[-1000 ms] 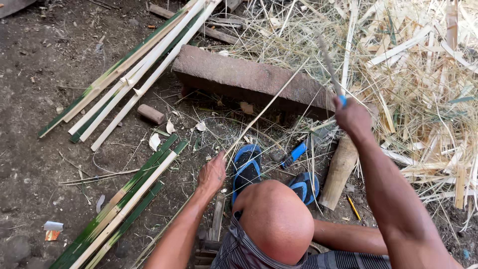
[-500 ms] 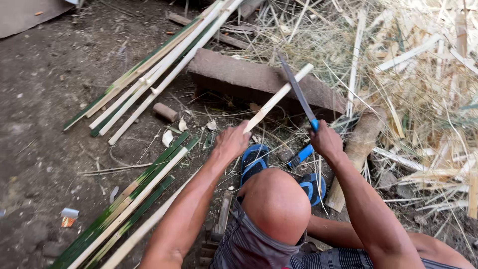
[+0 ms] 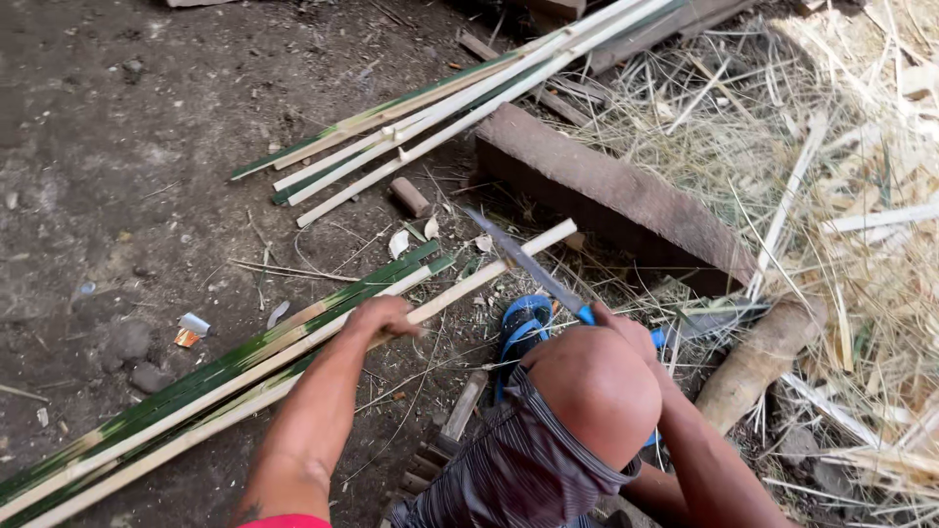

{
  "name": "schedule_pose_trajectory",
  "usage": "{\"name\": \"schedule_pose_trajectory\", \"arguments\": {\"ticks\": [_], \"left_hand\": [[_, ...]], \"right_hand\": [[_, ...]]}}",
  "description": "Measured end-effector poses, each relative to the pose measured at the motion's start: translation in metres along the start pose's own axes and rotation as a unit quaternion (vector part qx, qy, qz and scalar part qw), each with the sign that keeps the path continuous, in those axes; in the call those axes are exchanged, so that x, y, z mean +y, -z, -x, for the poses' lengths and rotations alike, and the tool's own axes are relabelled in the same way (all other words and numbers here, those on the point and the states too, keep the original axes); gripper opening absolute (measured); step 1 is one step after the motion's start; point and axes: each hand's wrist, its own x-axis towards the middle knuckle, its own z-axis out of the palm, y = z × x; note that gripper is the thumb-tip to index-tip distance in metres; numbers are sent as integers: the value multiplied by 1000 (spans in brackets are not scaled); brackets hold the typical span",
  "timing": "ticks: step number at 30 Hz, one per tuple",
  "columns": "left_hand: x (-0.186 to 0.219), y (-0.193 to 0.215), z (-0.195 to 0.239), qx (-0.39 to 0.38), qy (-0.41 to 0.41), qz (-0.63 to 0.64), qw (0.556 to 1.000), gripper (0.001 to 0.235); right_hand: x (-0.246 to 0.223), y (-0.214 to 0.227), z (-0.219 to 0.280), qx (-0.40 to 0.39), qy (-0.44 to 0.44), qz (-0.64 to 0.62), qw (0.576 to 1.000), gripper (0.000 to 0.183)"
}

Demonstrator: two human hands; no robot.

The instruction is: The person sits on the ground and uses a machete to split long bamboo stalks into thin strips. They repeatedly strike the bamboo against a wooden block to separate the layers and then set the finished strips aside.

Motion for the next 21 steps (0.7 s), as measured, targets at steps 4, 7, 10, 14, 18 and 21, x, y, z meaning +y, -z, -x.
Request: {"name": "schedule_pose_trajectory", "arguments": {"ticks": [4, 7, 10, 14, 18, 21], "left_hand": [[0, -29, 11, 231, 16, 148, 962, 41], [-20, -45, 17, 250, 33, 150, 956, 43], [-71, -63, 14, 194, 161, 140, 957, 44], [-129, -89, 4, 214, 295, 61, 929, 59], [-115, -100, -12, 308, 232, 74, 920, 57], [-60, -82, -29, 307, 148, 112, 933, 49]], "right_hand": [[-48, 6, -4, -25, 43, 8, 999, 44], [-61, 10, -15, -17, 65, 36, 997, 41], [-63, 2, -29, -14, 78, 57, 995, 39], [-65, -14, -43, -15, 89, 68, 994, 36], [-77, -29, -51, -43, 57, 64, 995, 37], [-85, -35, -58, -52, 40, 61, 996, 37]]}}
